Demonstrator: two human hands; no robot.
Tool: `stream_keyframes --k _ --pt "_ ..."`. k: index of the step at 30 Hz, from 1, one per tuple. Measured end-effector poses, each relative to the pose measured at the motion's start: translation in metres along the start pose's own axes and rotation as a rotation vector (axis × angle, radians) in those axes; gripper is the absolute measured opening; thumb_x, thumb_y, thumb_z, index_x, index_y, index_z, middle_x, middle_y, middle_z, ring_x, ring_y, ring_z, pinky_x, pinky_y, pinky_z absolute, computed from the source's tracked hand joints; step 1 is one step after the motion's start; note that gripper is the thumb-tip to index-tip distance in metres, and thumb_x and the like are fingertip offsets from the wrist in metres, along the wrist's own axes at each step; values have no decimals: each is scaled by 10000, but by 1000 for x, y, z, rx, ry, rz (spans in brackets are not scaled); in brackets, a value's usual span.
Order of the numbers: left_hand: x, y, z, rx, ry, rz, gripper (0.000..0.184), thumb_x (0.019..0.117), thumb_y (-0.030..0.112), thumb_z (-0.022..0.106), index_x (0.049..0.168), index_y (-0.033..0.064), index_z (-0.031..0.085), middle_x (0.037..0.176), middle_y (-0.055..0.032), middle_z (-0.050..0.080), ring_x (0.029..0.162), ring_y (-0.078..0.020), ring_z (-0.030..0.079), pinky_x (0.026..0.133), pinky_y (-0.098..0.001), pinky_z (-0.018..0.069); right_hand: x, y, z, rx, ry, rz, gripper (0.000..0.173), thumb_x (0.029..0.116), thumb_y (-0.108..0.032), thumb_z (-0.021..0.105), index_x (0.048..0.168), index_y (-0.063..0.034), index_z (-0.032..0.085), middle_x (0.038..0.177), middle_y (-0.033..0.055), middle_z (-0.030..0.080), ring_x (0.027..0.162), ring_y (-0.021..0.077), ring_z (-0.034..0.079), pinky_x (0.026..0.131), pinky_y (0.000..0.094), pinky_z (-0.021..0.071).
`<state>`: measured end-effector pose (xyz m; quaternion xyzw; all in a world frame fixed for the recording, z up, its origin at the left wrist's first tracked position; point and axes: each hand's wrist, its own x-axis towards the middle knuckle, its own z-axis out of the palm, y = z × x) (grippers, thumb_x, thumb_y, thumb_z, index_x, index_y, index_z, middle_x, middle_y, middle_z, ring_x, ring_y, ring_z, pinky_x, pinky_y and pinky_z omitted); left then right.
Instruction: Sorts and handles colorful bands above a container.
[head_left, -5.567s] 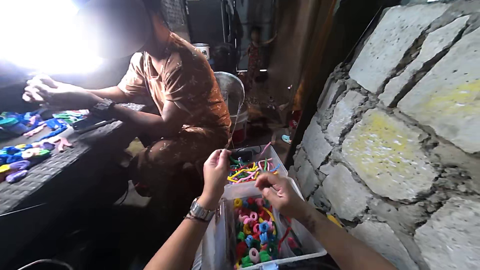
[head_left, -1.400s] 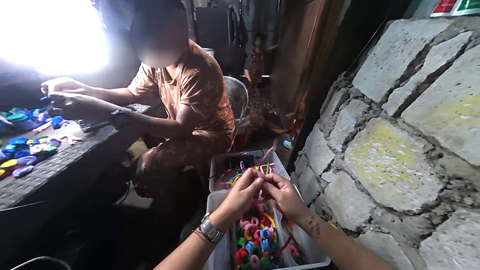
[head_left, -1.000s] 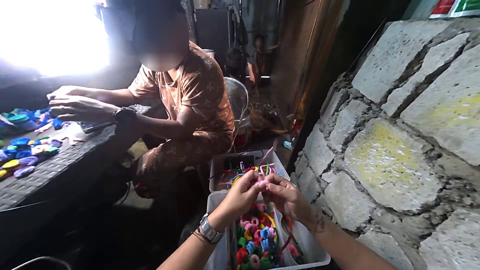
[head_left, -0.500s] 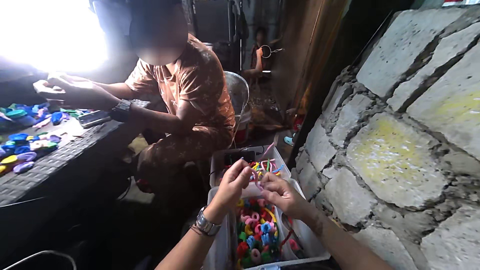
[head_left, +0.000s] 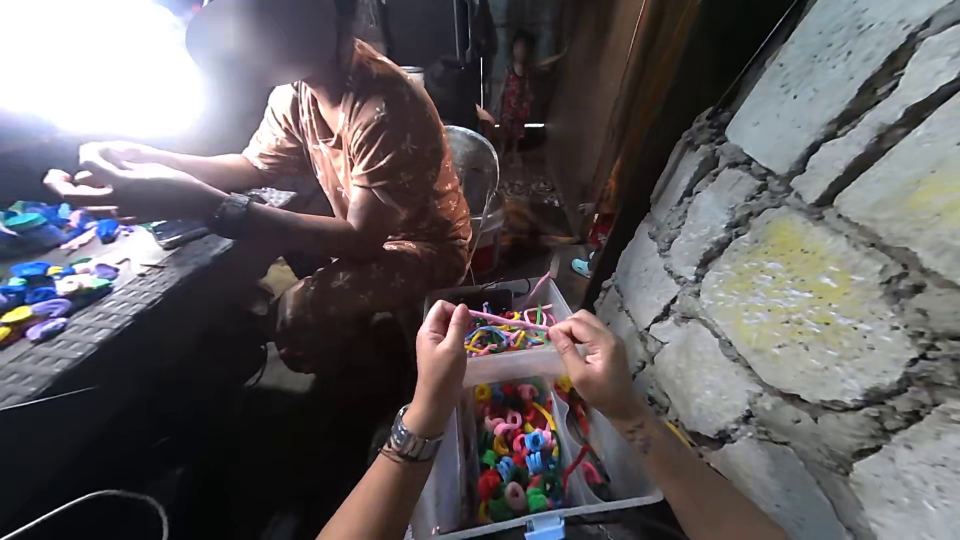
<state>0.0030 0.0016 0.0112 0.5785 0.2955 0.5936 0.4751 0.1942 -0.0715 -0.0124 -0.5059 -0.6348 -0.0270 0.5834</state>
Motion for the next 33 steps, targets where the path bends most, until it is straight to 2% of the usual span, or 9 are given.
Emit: stream_keyframes --k 7,13,18,21,24,26,29,31,33 --pt "6 -9 -4 9 -55 77 184 1007 96 503 840 156 551 679 127 517 563 35 467 544 -140 420 25 17 -19 28 -100 75 152 902 -221 726 883 -91 803 873 20 719 781 12 656 713 171 548" --pt "4 -6 -11 536 -188 80 244 1010 201 558 839 44 631 758 21 552 662 -16 525 637 -193 456 44 39 -17 138 -122 372 204 852 -194 800 827 -24 691 839 8 623 740 6 567 691 174 483" --pt "10 -3 -13 634 -299 -63 316 1044 265 544 809 64 613 664 43 500 594 -30 482 598 -233 424 32 66 3 -163 -378 334 270 931 -282 719 919 -14 748 942 138 701 899 262 675 848 495 532" --pt "9 -3 -11 571 -337 -96 304 1058 266 460 1017 31 647 884 -36 575 784 -98 550 737 -293 473 35 56 6 -397 -701 325 416 1000 -422 615 1170 -56 720 1158 157 701 1153 336 636 1051 596 408" --pt "8 -4 -7 390 -363 -128 370 1017 221 352 1081 53 676 1034 -28 533 851 -57 509 702 -203 418 43 37 6 -344 -750 263 431 1019 -391 593 1255 -42 684 1197 185 679 1156 351 630 1037 568 433" --pt "7 -5 -2 254 -386 -180 390 995 244 349 1158 70 658 1070 -12 526 817 -31 500 650 -170 405 47 22 7 -94 -715 243 357 1018 -301 596 1213 -18 689 1131 163 693 1027 260 668 945 437 524" --pt "3 -6 9 56 -393 -271 435 1019 360 405 1310 42 465 989 22 535 716 4 530 612 -160 458 45 -4 20 264 -660 295 365 983 -278 646 1194 20 632 1024 114 689 874 126 664 812 306 553" --pt "0 -8 11 -21 -440 -274 603 1009 483 450 1401 30 380 1022 12 597 785 -27 595 666 -202 514 38 -10 33 269 -586 281 345 936 -245 689 1157 13 627 976 93 686 847 115 666 792 305 564" --pt "-3 -12 9 -31 -486 -265 587 1027 469 424 1406 21 398 1035 -1 624 824 -52 618 708 -231 535 28 -6 41 193 -499 205 274 935 -202 665 1090 25 655 958 120 694 858 152 673 799 332 558"
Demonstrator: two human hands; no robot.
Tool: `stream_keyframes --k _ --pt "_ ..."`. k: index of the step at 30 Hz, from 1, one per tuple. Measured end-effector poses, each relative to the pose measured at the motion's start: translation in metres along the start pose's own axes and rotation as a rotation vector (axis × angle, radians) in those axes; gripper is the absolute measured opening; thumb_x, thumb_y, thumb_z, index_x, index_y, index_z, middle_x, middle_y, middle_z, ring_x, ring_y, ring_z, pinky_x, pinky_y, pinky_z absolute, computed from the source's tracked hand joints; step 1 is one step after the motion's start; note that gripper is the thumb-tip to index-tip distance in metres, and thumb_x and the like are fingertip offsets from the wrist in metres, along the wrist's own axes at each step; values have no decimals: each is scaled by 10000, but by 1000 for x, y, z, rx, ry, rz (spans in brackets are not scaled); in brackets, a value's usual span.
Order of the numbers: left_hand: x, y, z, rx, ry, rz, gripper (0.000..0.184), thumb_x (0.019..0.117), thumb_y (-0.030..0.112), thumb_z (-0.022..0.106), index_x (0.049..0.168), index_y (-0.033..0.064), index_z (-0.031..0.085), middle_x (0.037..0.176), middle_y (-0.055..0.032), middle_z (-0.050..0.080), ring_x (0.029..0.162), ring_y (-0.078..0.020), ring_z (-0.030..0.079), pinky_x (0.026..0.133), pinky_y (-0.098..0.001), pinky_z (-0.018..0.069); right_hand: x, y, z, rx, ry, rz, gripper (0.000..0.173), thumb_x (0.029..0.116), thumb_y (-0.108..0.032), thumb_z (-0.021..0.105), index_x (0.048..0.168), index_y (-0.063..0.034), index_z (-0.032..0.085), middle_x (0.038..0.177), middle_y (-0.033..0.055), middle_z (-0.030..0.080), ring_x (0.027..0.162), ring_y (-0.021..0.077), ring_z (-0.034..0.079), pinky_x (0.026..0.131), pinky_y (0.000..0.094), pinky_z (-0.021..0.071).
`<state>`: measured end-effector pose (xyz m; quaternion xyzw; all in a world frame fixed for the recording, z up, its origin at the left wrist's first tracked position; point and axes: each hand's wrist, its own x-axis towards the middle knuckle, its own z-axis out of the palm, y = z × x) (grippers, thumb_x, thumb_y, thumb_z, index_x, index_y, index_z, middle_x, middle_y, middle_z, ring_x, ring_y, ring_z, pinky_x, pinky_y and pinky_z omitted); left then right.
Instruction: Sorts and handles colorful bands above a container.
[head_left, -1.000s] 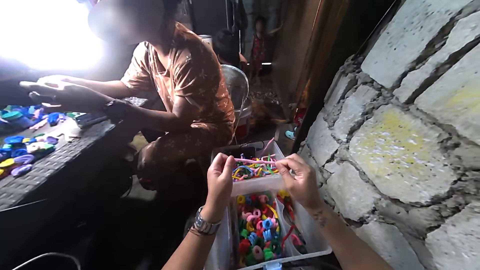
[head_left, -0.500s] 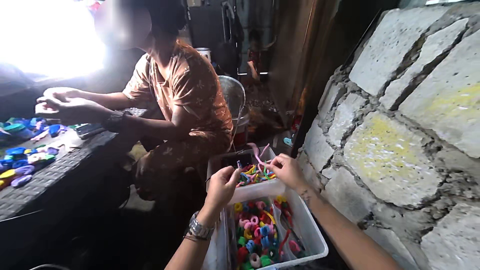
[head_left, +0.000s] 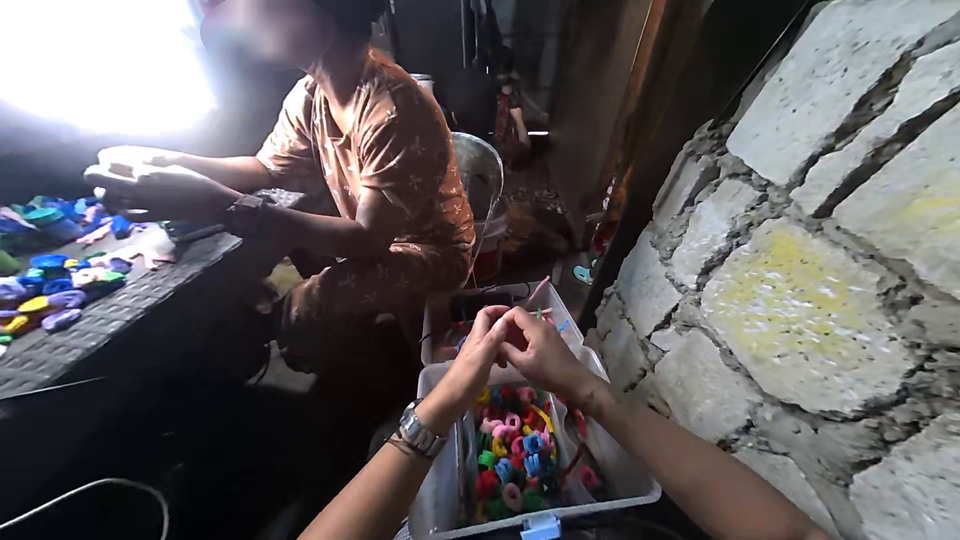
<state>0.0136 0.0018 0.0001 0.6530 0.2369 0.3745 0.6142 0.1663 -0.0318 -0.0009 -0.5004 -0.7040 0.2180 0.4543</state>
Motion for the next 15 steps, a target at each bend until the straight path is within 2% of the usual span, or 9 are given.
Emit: stream_keyframes --k 2,4,6,9,11,13,14,15 --pt "-1 -2 -4 29 -36 3 470 1055 326 374 1397 11 445 1040 -12 625 837 -67 621 746 -253 545 -4 8 1 -29 53 -30 230 966 -169 617 1070 29 671 968 131 698 877 159 676 814 318 560" --pt "1 0 -5 64 -16 23 341 1054 160 434 1341 -8 510 1053 -38 638 843 -83 640 765 -269 563 -8 9 -1 -2 100 -7 205 971 -125 592 1084 27 669 965 117 691 864 121 670 801 273 561" --pt "2 2 -5 94 35 52 224 1021 93 529 1213 -7 584 1004 -35 656 809 -83 649 744 -265 571 -12 9 -4 13 158 -9 192 969 -89 569 1082 29 670 963 108 693 838 95 672 779 246 570" --pt "1 7 -5 81 33 55 93 994 68 568 1073 30 601 916 8 652 758 -67 648 729 -258 578 -13 10 -8 111 224 -68 153 972 -40 540 1055 32 646 956 73 680 813 61 666 744 226 581" --pt "0 7 -5 49 65 77 77 995 52 553 1057 32 594 901 11 654 751 -68 651 729 -259 582 -14 9 -13 302 170 -111 129 984 -10 510 1069 20 603 994 41 671 851 59 674 755 244 601" --pt "0 8 -5 29 149 114 67 995 49 559 1046 25 597 882 6 671 752 -72 667 727 -261 592 -16 5 -17 450 42 -158 96 989 -9 522 1056 -28 588 1012 -12 659 893 39 666 803 253 598" --pt "0 8 -6 17 188 130 69 992 45 563 1043 20 603 868 0 679 747 -76 670 722 -260 591 -17 4 -17 470 -30 -170 91 974 -4 548 1039 -35 603 999 -27 669 902 27 663 829 249 587" --pt "-1 7 -6 1 221 148 66 989 36 568 1037 15 608 854 -2 685 742 -77 669 718 -257 587 -18 3 -17 444 -91 -166 85 956 3 581 1027 -1 628 983 -8 677 900 25 659 844 241 577"
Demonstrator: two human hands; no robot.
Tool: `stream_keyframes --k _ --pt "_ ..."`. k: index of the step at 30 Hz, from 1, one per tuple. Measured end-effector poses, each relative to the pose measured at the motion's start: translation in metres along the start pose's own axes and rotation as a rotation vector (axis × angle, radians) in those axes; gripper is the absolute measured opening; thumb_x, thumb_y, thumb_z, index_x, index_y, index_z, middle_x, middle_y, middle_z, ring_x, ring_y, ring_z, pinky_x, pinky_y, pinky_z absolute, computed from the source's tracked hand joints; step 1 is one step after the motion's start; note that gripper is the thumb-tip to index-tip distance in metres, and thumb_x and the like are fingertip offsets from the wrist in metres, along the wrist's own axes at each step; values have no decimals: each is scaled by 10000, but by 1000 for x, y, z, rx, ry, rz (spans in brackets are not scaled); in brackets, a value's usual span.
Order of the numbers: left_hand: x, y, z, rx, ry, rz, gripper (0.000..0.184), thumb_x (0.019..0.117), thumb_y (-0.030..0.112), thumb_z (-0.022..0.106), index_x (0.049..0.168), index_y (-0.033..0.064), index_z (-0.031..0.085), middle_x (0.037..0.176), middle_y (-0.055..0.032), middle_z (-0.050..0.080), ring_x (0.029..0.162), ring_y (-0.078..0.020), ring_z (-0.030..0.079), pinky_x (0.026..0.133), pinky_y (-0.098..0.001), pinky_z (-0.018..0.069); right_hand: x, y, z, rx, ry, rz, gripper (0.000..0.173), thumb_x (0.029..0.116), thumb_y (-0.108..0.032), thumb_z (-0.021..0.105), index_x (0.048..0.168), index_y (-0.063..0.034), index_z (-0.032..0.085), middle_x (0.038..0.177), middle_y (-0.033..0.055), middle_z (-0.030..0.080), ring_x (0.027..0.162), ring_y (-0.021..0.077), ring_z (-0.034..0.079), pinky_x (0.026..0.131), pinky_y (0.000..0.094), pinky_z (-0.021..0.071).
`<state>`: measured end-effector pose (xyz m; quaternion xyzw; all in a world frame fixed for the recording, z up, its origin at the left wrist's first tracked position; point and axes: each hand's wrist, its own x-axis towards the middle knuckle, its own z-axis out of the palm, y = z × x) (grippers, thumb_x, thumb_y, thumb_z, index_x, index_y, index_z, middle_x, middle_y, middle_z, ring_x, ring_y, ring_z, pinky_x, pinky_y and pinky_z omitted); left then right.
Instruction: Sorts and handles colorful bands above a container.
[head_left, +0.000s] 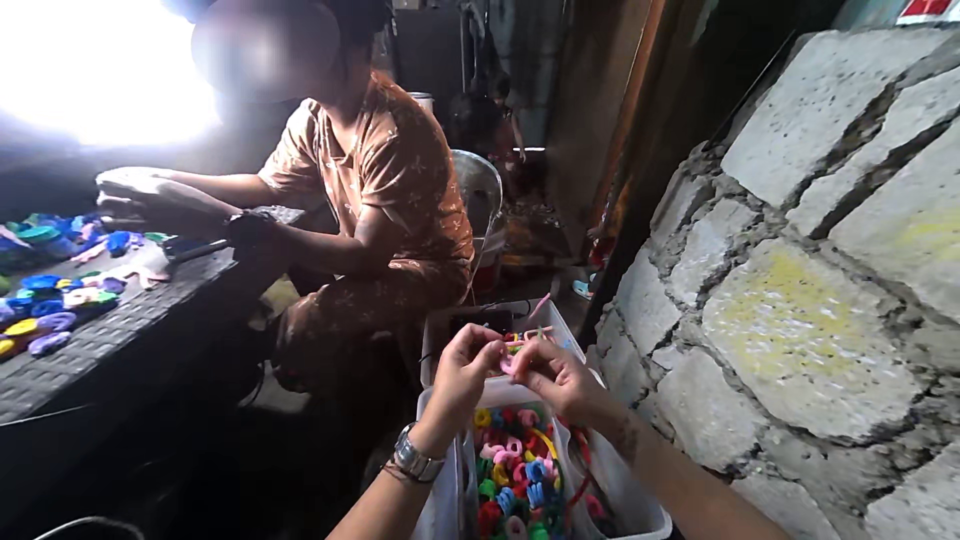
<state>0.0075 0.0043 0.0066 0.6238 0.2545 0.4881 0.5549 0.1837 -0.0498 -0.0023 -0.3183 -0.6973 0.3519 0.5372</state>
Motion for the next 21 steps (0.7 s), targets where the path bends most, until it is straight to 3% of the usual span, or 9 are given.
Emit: stream_keyframes --k 2,5,8,12,14,16,18,20,21 --pt "-1 0 -2 -32 30 36 63 983 20 577 1034 14 614 850 -5 691 747 -84 676 728 -268 592 1 1 2 -165 -66 75 150 937 -33 645 1060 52 659 983 66 699 896 54 670 862 241 563" --pt "-3 -1 -5 -99 2 76 82 963 9 600 1003 35 667 864 8 713 774 -88 697 760 -285 608 1 3 1 -447 -62 252 299 951 -126 657 1227 -12 668 1068 109 718 933 163 699 872 346 573" --pt "-4 -2 -8 -147 -105 135 102 963 38 627 1005 71 714 894 26 740 809 -79 711 792 -280 607 2 7 -4 -624 71 307 240 976 -161 630 1173 -58 721 1041 99 738 910 203 712 855 419 576" --pt "-4 -6 -12 -240 -261 191 158 1021 145 585 1105 152 718 996 46 725 886 -61 689 835 -277 586 0 13 -12 -764 302 180 143 958 -136 650 981 -57 766 964 93 745 898 218 717 829 431 582" --pt "-3 -5 -12 -372 -342 165 184 1027 236 603 1150 199 734 1010 61 719 884 -27 665 823 -231 563 0 14 -13 -749 358 138 119 940 -120 665 962 -49 758 928 90 726 867 188 701 809 373 583" --pt "-3 -2 -10 -484 -325 139 219 1024 209 602 1199 173 729 1026 36 722 912 -52 675 864 -252 567 0 15 -13 -685 384 74 122 935 -141 674 953 -48 750 910 73 708 830 123 676 777 275 570" --pt "-3 0 -9 -338 -198 160 311 1041 87 516 1327 68 637 1162 -37 718 1020 -109 689 907 -289 573 -1 20 -14 -610 394 -31 140 938 -156 667 951 -37 739 916 62 698 832 74 664 773 213 561" --pt "0 2 -9 129 -110 117 423 990 -26 429 1397 -38 541 1249 -89 694 1083 -104 680 926 -275 560 -1 22 -17 -567 391 -190 126 941 -142 664 947 -29 719 940 54 695 887 49 665 818 188 562" --pt "1 3 -9 331 -124 34 448 970 -34 447 1406 -29 551 1250 -96 697 1098 -103 678 959 -290 550 -1 20 -18 -548 391 -258 114 952 -144 664 948 -39 708 949 42 691 916 40 663 843 184 562"
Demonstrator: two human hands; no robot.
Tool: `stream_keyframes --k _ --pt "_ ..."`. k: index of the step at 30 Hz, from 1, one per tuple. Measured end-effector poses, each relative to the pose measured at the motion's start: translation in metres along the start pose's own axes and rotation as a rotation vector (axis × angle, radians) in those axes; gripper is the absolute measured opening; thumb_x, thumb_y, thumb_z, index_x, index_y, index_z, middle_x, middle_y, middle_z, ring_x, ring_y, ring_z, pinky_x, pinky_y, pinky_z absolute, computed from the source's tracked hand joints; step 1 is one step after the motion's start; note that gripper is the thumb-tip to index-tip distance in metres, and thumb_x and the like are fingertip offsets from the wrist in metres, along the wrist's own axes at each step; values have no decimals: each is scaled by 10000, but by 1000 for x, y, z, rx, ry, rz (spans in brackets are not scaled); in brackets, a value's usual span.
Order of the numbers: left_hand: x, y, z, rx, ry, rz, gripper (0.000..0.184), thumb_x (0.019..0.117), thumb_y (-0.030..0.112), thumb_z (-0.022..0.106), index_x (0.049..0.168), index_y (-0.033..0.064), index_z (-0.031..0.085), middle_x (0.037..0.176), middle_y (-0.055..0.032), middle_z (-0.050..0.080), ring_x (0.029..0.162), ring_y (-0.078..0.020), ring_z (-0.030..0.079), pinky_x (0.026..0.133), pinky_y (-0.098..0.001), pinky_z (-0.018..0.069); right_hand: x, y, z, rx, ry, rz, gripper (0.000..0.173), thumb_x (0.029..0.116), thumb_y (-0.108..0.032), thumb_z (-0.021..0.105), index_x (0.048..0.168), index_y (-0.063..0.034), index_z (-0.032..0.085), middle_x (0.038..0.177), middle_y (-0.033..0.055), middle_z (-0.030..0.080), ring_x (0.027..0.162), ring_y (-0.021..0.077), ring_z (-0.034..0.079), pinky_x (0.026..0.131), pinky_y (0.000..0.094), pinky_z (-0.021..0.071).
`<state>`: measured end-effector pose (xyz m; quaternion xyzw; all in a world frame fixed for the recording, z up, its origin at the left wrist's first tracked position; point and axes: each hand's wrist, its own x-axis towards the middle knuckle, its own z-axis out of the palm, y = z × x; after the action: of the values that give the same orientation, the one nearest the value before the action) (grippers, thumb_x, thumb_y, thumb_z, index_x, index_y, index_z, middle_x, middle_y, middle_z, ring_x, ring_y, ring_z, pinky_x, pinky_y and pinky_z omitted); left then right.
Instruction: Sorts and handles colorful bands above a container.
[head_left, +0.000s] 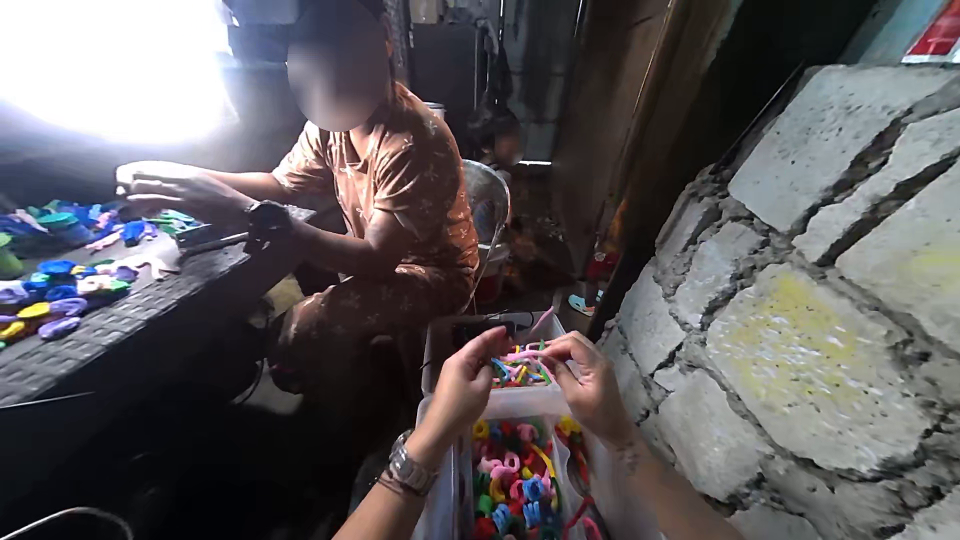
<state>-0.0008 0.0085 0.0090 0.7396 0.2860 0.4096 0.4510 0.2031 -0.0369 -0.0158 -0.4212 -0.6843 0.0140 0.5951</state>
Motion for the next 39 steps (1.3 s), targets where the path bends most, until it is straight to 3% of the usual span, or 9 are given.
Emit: stream_keyframes --k 3,10,19,27,30,32,34,37,39 --pt "-1 -1 3 204 -178 -131 342 1010 71 536 1338 35 627 1127 -90 722 976 -114 690 899 -319 555 0 -5 -3 42 69 -64 111 977 -165 654 953 -61 684 959 7 677 942 14 646 868 176 551" --pt "-6 -4 1 295 -125 189 227 1007 65 511 1197 2 619 938 -75 690 828 -132 674 794 -332 572 2 -4 -6 -29 318 131 138 975 -77 590 978 39 664 936 31 648 859 -21 616 801 137 532" --pt "-6 7 -2 544 -95 -52 288 1062 256 507 1043 42 699 831 -100 674 786 -244 661 756 -487 532 4 -5 -7 -151 355 146 155 965 -100 609 961 30 695 920 57 662 886 11 616 827 149 511" --pt "-2 1 -8 496 238 -25 415 1040 327 552 767 32 653 680 -18 550 644 -109 548 635 -317 466 6 -2 -7 -216 326 152 147 951 -97 632 952 19 722 900 79 685 834 48 640 784 169 530" --pt "1 -1 -10 446 269 -105 372 1041 308 564 835 8 643 778 -57 577 721 -144 574 700 -345 487 6 6 -9 -369 149 311 201 980 -156 623 1020 -4 747 930 128 718 840 204 692 773 376 571" --pt "2 -3 -10 397 222 -148 285 1039 267 563 1003 4 665 914 -97 642 810 -168 631 774 -367 535 10 2 -10 -477 -175 572 343 1025 -189 576 1303 -5 656 1128 196 710 1043 359 682 919 580 512" --pt "1 -3 -7 361 131 -157 267 1033 230 559 1093 -8 662 996 -130 660 881 -188 644 831 -376 537 15 -4 -8 -527 -464 741 561 1029 -229 581 1532 -33 430 1376 220 595 1297 435 536 1073 659 387" --pt "1 -1 -5 335 21 -146 257 1037 215 552 1104 -7 664 1014 -129 659 895 -181 641 841 -361 532 9 -14 -3 -507 -572 511 330 995 -178 620 1250 31 647 1208 245 647 1151 426 619 974 591 496" --pt "1 -2 -4 329 10 -123 254 1035 208 549 1089 -7 673 1016 -128 657 905 -174 636 846 -345 527 5 -23 -1 -369 -845 411 251 1011 -173 587 1117 22 705 1126 221 682 1089 370 662 964 540 517"
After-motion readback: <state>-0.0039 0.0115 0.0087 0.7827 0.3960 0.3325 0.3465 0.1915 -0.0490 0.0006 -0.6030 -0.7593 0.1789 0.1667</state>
